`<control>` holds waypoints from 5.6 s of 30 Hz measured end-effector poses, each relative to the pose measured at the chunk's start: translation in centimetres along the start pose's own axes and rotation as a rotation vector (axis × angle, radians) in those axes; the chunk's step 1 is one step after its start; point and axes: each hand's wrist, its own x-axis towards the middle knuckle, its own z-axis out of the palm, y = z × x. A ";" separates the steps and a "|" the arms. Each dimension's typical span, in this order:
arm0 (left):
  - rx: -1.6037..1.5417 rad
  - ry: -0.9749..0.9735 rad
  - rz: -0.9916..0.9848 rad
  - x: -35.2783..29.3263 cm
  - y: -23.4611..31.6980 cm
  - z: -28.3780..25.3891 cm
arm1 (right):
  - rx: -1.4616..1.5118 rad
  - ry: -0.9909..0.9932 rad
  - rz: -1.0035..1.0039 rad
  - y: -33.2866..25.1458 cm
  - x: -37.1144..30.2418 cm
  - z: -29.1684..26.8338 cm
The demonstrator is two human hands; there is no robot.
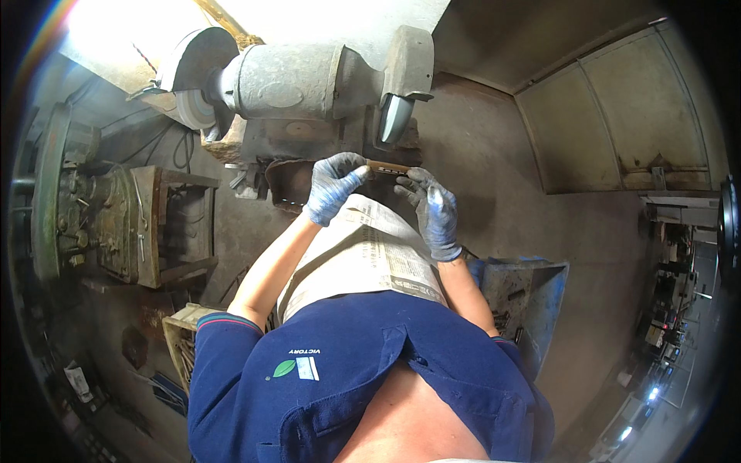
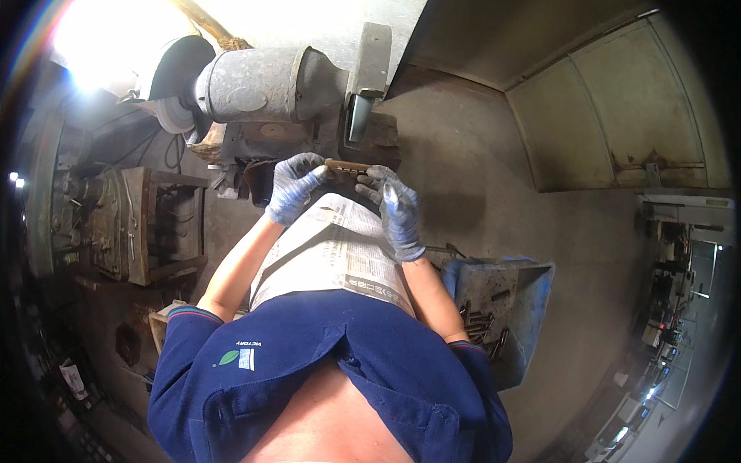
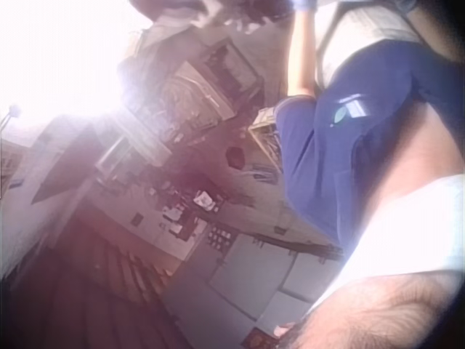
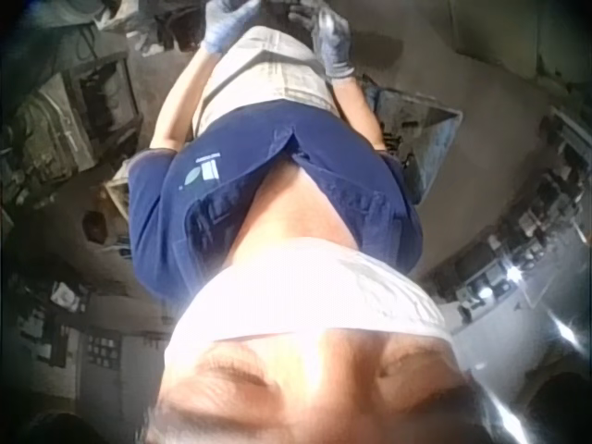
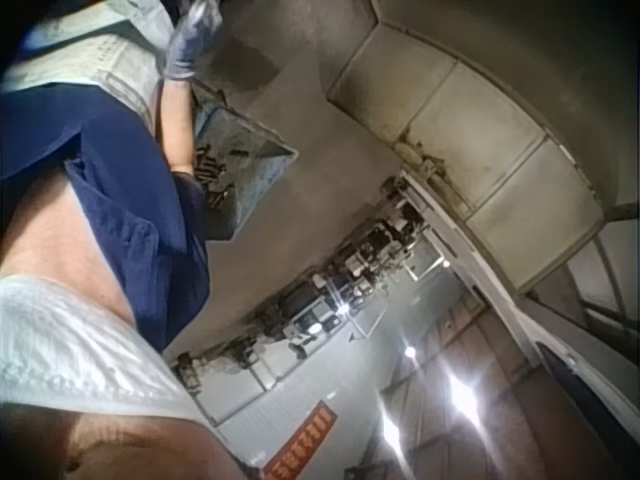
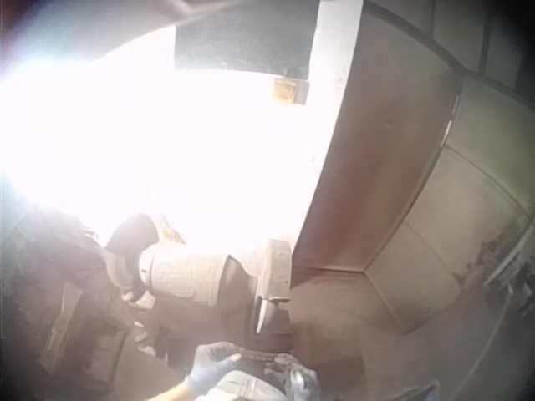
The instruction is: The person is grinding small metal tubes using a bench grinder. They pick up the tubes from a bin, press the ends against the rotating wheel, and then place them into another bin.
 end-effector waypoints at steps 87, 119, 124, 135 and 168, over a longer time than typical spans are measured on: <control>0.005 0.088 -0.111 -0.2 -2.2 -1.6 | -0.930 -0.134 -0.273 3.0 -0.1 -2.0; 0.209 -0.413 -0.252 2.0 -5.8 -7.7 | -1.135 0.551 -0.262 4.1 -9.2 -2.3; 0.215 -0.457 -0.436 1.3 -13.1 -18.1 | -1.311 1.223 -0.082 12.3 -21.6 -8.4; 0.292 -0.204 -0.370 3.2 -13.7 -20.1 | -1.441 0.585 -0.130 6.9 -6.4 -6.2; 1.286 0.931 -1.226 -44.6 -3.0 -31.9 | -1.130 -0.551 0.493 8.5 -3.4 -0.9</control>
